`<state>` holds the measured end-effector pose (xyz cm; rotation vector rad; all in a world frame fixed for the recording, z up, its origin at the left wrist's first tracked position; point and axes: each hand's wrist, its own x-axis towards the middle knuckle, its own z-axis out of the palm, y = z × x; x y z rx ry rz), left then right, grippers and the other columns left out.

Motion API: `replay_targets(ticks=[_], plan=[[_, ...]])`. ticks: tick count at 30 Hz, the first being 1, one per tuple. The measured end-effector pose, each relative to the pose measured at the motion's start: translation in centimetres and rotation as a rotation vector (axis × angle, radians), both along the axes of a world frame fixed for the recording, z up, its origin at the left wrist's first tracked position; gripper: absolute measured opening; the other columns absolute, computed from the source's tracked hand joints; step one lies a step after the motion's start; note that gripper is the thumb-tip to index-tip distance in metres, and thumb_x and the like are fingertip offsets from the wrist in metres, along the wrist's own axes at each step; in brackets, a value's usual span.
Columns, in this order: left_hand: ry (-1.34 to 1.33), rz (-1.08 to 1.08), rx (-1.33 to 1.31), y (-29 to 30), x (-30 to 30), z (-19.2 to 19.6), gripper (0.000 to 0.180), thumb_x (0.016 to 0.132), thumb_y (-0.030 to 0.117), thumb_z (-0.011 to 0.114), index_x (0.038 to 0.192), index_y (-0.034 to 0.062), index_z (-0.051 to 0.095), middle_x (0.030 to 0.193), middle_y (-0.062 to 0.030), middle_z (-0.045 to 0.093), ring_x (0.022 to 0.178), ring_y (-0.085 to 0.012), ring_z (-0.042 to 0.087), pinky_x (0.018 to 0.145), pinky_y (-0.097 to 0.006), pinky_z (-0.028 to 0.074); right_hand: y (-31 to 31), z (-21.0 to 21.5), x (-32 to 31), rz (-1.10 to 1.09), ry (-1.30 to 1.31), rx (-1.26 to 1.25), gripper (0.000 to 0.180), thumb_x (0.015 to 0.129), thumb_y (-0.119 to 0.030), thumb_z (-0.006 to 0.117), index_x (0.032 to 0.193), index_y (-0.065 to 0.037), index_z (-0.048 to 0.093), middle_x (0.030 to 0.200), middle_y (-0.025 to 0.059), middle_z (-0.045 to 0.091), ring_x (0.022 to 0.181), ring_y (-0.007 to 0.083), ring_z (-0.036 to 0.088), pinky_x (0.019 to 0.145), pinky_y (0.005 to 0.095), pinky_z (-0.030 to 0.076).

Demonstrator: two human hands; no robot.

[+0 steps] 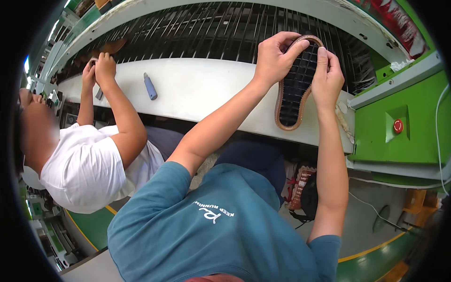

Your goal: The person assembles a pair of tan suede shoes by hand in a factory setting. They pick up the shoe uppers and soles, align them, and press the components together to form the finished footwear. The person handles the shoes one at a time, inspecting the seams and ensuring the parts are properly joined before placing them on the conveyor belt.

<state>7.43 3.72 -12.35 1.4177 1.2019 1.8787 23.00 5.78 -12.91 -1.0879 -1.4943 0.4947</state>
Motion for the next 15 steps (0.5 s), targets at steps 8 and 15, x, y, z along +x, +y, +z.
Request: replay_targets(ticks=[8,15], plan=[[-0.004,0.146,0.107,1.7,-0.7,-3.4,0.028,0.101,0.023,0.083,0.116,-0.0015,0.081,0.091,-0.0087,0.082,0.081,-0.0121,0.074,0.075,-0.029,0.060,0.6,-0.8,-2.2,-0.023,-0.096,0.030,0.046,0.109,-0.043,0.073,0.118,0.002,0.077,0.093,0.0085,0.077,0.082,0.0140,0.069,0.078,0.0318,0.058],[0.048,0.100,-0.011,2.0,-0.4,-3.1,0.034,0.099,0.030,0.084,0.113,-0.0010,0.082,0.086,-0.0108,0.081,0.077,-0.0111,0.072,0.073,-0.030,0.058,1.7,-1.6,-1.2,0.064,0.046,-0.063,0.041,0.109,-0.037,0.076,0.117,0.003,0.078,0.093,0.0060,0.079,0.083,0.0091,0.069,0.077,0.0272,0.057]])
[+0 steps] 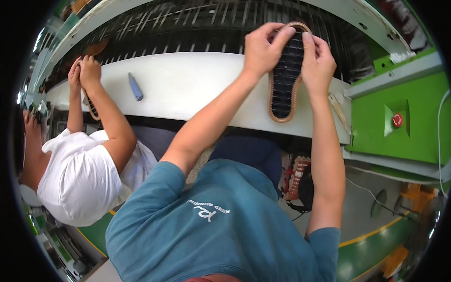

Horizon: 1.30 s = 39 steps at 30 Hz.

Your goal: The person assembles a pair of tan suede shoes by hand in a factory setting. They pick up the shoe uppers and soles, align them, and press the components together to form the finished footwear. The person handles the shoes one at a time, inspecting the seams and ensuring the parts are properly joined before placing them on the conveyor belt.

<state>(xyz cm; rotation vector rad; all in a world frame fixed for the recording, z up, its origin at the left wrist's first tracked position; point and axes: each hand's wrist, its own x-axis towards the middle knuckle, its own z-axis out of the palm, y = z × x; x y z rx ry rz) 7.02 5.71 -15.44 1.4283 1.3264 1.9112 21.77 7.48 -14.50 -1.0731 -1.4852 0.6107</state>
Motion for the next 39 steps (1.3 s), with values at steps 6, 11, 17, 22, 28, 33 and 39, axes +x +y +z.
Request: replay_targets(ticks=[6,11,17,22,28,33,39], plan=[[-0.373,-0.371,-0.138,0.7,-0.4,-0.1,0.034,0.105,0.028,0.080,0.111,-0.0054,0.081,0.091,-0.0024,0.079,0.078,-0.0057,0.069,0.070,-0.022,0.055,0.7,-0.4,1.5,0.186,0.227,-0.108,0.038,0.109,-0.032,0.076,0.114,0.006,0.079,0.093,0.0013,0.077,0.082,0.0042,0.065,0.072,0.0220,0.053],[-0.322,-0.367,-0.019,-1.0,0.9,1.8,0.030,0.102,0.019,0.085,0.117,-0.0055,0.079,0.096,-0.0056,0.081,0.083,-0.0072,0.071,0.074,-0.022,0.057,-1.2,0.9,2.2,0.231,0.354,-0.060,0.037,0.108,-0.030,0.078,0.121,0.005,0.076,0.098,0.0000,0.076,0.085,0.0037,0.064,0.075,0.0207,0.051],[0.162,-0.334,0.145,-5.7,1.8,4.2,0.030,0.095,0.012,0.088,0.118,-0.0039,0.077,0.106,-0.0080,0.082,0.096,-0.0117,0.075,0.084,-0.028,0.061,-8.7,1.8,6.0,0.134,0.153,0.243,0.039,0.109,-0.019,0.075,0.138,0.003,0.063,0.119,0.0067,0.072,0.104,0.0112,0.067,0.091,0.0281,0.055],[0.398,-0.394,0.292,-15.6,1.5,1.2,0.029,0.089,0.015,0.087,0.108,-0.0012,0.073,0.094,-0.0144,0.079,0.079,-0.0283,0.077,0.072,-0.035,0.060,-18.5,-1.5,7.6,0.173,-0.039,0.263,0.039,0.112,-0.036,0.067,0.124,0.002,0.065,0.102,0.0157,0.076,0.089,0.0264,0.074,0.081,0.0354,0.059],[0.392,-0.394,0.146,-19.2,2.2,-2.5,0.041,0.088,0.037,0.090,0.099,0.0017,0.073,0.090,-0.0110,0.076,0.076,-0.0287,0.075,0.067,-0.037,0.059,-22.2,-5.8,7.5,0.169,0.032,0.152,0.043,0.110,-0.041,0.069,0.119,0.001,0.067,0.104,0.0159,0.078,0.084,0.0257,0.073,0.076,0.0350,0.058],[0.448,-0.409,0.148,-17.8,1.5,0.6,0.032,0.095,0.028,0.083,0.104,-0.0015,0.073,0.089,-0.0141,0.076,0.075,-0.0274,0.074,0.067,-0.036,0.058,-20.5,-2.7,8.2,0.186,-0.041,0.164,0.039,0.107,-0.032,0.075,0.124,0.002,0.066,0.103,0.0145,0.077,0.084,0.0266,0.074,0.077,0.0354,0.058],[0.397,-0.368,0.273,-17.5,1.9,0.6,0.033,0.087,0.020,0.089,0.107,-0.0015,0.073,0.095,-0.0134,0.078,0.079,-0.0278,0.076,0.071,-0.036,0.060,-20.1,-2.2,7.9,0.215,-0.010,0.263,0.036,0.107,-0.029,0.075,0.125,0.000,0.067,0.108,0.0144,0.078,0.090,0.0287,0.074,0.082,0.0358,0.058]])
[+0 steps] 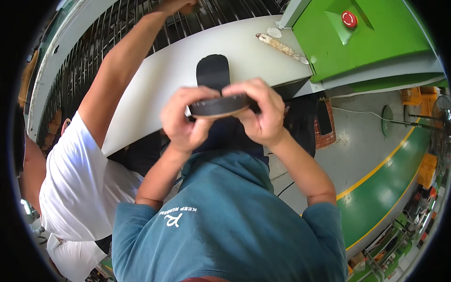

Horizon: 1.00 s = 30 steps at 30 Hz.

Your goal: The person assembles a pair of tan suede shoes by hand in a factory setting. They pick up the shoe uppers and soles, align them, and press the components together to form the finished footwear. The person handles the shoes one at a time, inspecting the seams and ensuring the parts are properly joined before placing them on the conveyor belt.

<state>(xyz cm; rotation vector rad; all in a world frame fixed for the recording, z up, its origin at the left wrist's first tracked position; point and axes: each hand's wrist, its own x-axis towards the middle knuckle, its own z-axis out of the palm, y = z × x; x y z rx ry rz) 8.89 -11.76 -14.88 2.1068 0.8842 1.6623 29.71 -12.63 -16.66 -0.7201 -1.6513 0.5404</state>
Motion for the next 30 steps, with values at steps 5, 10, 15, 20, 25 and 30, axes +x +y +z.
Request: replay_targets(ticks=[5,10,15,20,25,30], plan=[[-0.185,0.013,-0.124,7.2,0.7,5.5,0.030,0.090,0.013,0.090,0.113,0.0005,0.076,0.096,-0.0101,0.079,0.082,-0.0174,0.075,0.074,-0.029,0.059,6.2,5.2,-1.6,-0.124,0.142,-0.109,0.035,0.110,-0.022,0.073,0.133,0.004,0.066,0.118,0.0095,0.075,0.104,0.0154,0.071,0.093,0.0327,0.057],[-0.320,-0.062,-0.233,14.3,-0.2,6.5,0.033,0.104,0.011,0.080,0.133,-0.0026,0.071,0.099,-0.0039,0.077,0.088,-0.0061,0.068,0.076,-0.022,0.055,14.2,7.2,-3.3,0.021,0.242,-0.309,0.045,0.111,-0.036,0.072,0.131,0.004,0.069,0.108,0.0025,0.074,0.094,0.0079,0.065,0.084,0.0257,0.054],[-0.396,-0.016,-0.378,21.2,-3.7,1.8,0.037,0.104,0.023,0.079,0.128,-0.0046,0.075,0.095,-0.0029,0.074,0.081,-0.0055,0.060,0.071,-0.023,0.052,22.7,3.7,-5.2,0.069,0.091,-0.420,0.039,0.111,-0.036,0.071,0.116,0.001,0.079,0.093,-0.0018,0.073,0.082,0.0050,0.061,0.072,0.0253,0.051],[-0.368,0.026,-0.688,24.2,-7.6,-7.2,0.039,0.105,0.023,0.080,0.126,-0.0086,0.075,0.101,-0.0068,0.079,0.090,-0.0099,0.070,0.082,-0.028,0.058,30.3,-1.1,-5.5,0.186,-0.132,-0.968,0.050,0.105,-0.045,0.077,0.118,0.003,0.076,0.104,0.0090,0.079,0.094,0.0153,0.075,0.087,0.0290,0.060],[-0.443,0.024,-0.832,25.0,-6.3,-10.6,0.040,0.104,0.024,0.081,0.125,-0.0099,0.074,0.090,-0.0032,0.075,0.082,-0.0057,0.065,0.073,-0.024,0.054,45.7,-8.0,5.2,-0.779,-0.823,-0.195,0.067,0.104,-0.058,0.062,0.149,-0.008,0.066,0.143,0.0251,0.070,0.128,0.0440,0.070,0.107,0.0539,0.056],[-0.478,0.031,-0.819,24.7,-6.4,-10.8,0.041,0.103,0.022,0.082,0.126,-0.0102,0.073,0.081,0.0001,0.070,0.074,-0.0028,0.059,0.068,-0.023,0.051,51.3,-8.2,14.0,-0.969,-1.202,0.212,0.038,0.099,-0.040,0.071,0.123,-0.011,0.077,0.118,0.0163,0.078,0.109,0.0364,0.073,0.098,0.0591,0.055]])
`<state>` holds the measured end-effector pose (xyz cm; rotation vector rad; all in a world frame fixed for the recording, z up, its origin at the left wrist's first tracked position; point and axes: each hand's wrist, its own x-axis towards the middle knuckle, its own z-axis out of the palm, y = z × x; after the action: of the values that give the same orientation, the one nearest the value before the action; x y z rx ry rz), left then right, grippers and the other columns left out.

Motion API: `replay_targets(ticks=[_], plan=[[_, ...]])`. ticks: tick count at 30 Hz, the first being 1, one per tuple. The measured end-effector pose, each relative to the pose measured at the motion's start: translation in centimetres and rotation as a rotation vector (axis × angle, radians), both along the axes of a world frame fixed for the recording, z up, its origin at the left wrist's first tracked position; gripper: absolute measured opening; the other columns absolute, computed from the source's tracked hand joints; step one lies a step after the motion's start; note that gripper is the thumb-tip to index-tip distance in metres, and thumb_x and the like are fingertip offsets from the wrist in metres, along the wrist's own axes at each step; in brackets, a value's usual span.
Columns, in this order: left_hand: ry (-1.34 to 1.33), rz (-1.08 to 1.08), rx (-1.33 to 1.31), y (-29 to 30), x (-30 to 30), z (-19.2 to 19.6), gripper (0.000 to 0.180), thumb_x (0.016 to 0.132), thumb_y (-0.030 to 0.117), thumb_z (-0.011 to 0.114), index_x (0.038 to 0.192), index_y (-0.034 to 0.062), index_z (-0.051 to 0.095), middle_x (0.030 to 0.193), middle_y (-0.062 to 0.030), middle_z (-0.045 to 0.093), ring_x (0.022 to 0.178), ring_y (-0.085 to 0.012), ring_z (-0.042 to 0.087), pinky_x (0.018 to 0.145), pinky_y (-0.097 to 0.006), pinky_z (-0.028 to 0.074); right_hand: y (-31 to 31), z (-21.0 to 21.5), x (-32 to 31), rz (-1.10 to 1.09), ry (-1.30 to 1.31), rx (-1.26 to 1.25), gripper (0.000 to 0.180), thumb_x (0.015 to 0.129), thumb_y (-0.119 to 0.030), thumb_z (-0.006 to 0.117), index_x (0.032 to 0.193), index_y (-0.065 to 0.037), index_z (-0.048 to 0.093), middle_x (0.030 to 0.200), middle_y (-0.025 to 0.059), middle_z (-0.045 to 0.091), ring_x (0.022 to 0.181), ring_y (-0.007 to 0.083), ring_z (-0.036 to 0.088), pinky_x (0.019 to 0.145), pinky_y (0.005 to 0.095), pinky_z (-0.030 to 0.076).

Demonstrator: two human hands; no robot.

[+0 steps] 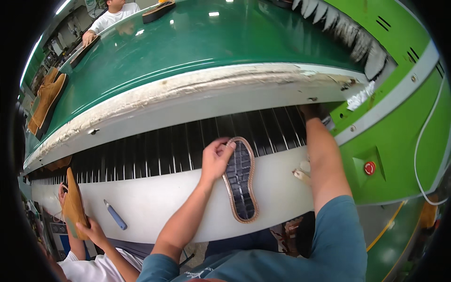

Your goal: The person assembles a pair of tan suede shoes by hand in a factory setting. They pick up the shoe uppers and soles, align them, and press the components together to form the finished footwear. The person handles the shoes one at a time, inspecting the seams and ensuring the parts are properly joined before placing them on the conveyor belt.

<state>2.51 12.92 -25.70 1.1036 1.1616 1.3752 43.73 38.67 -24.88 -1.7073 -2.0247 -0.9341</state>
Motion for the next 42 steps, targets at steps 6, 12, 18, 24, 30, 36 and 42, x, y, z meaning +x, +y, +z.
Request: replay_targets(ticks=[6,12,18,24,30,36,42], plan=[[0.132,-0.033,-0.080,-0.3,-0.4,1.8,0.042,0.102,0.021,0.083,0.129,-0.0092,0.071,0.085,-0.0030,0.073,0.077,-0.0050,0.065,0.070,-0.024,0.054,0.6,0.2,0.4,-0.057,0.057,-0.122,0.040,0.096,-0.043,0.074,0.122,-0.013,0.078,0.114,0.0116,0.078,0.101,0.0314,0.074,0.089,0.0534,0.057],[0.107,-0.015,0.015,-0.2,0.0,0.8,0.046,0.096,0.024,0.088,0.124,-0.0086,0.073,0.086,-0.0100,0.078,0.076,-0.0088,0.069,0.072,-0.028,0.057,0.1,1.9,-0.3,-0.054,0.159,-0.213,0.041,0.094,-0.046,0.078,0.121,-0.015,0.078,0.109,0.0070,0.079,0.093,0.0265,0.074,0.080,0.0477,0.058],[0.043,-0.136,0.038,0.0,0.0,1.4,0.051,0.094,0.014,0.089,0.136,-0.0070,0.068,0.097,-0.0098,0.080,0.084,-0.0102,0.073,0.076,-0.027,0.060,-2.4,6.9,-5.7,-0.053,0.998,-0.754,0.043,0.091,-0.049,0.082,0.120,-0.017,0.079,0.105,0.0024,0.079,0.085,0.0215,0.074,0.071,0.0419,0.059],[0.362,-0.295,0.078,-1.2,-5.1,2.2,0.054,0.091,0.024,0.093,0.136,0.0005,0.072,0.110,-0.0109,0.082,0.097,-0.0168,0.077,0.088,-0.034,0.062,-16.1,7.9,-12.7,0.234,1.984,-1.305,0.047,0.097,-0.044,0.082,0.129,-0.011,0.073,0.116,0.0060,0.079,0.105,0.0199,0.077,0.091,0.0423,0.064],[0.040,-0.045,0.311,-5.4,-2.1,8.8,0.069,0.107,0.032,0.076,0.156,-0.0053,0.047,0.148,-0.0260,0.063,0.139,-0.0326,0.062,0.116,-0.046,0.053,-36.0,9.5,-14.3,0.842,2.295,-1.266,0.072,0.103,-0.034,0.074,0.161,0.001,0.049,0.156,0.0171,0.061,0.140,0.0257,0.064,0.119,0.0419,0.052],[-0.216,-0.336,0.504,-11.2,4.6,20.0,0.061,0.097,0.021,0.088,0.146,-0.0034,0.060,0.127,-0.0171,0.076,0.120,-0.0225,0.073,0.107,-0.037,0.058,-41.4,10.7,-13.0,1.208,1.949,-1.262,0.086,0.097,-0.035,0.078,0.166,0.002,0.041,0.161,0.0181,0.056,0.149,0.0285,0.055,0.128,0.0432,0.039],[0.213,-0.357,0.528,-16.2,7.7,16.4,0.053,0.086,0.004,0.095,0.132,-0.0041,0.072,0.128,-0.0121,0.073,0.116,-0.0200,0.072,0.103,-0.034,0.058,-44.7,12.0,-12.6,1.122,1.730,-0.616,0.077,0.100,-0.027,0.084,0.163,-0.001,0.048,0.158,0.0164,0.055,0.146,0.0275,0.055,0.127,0.0468,0.040]])
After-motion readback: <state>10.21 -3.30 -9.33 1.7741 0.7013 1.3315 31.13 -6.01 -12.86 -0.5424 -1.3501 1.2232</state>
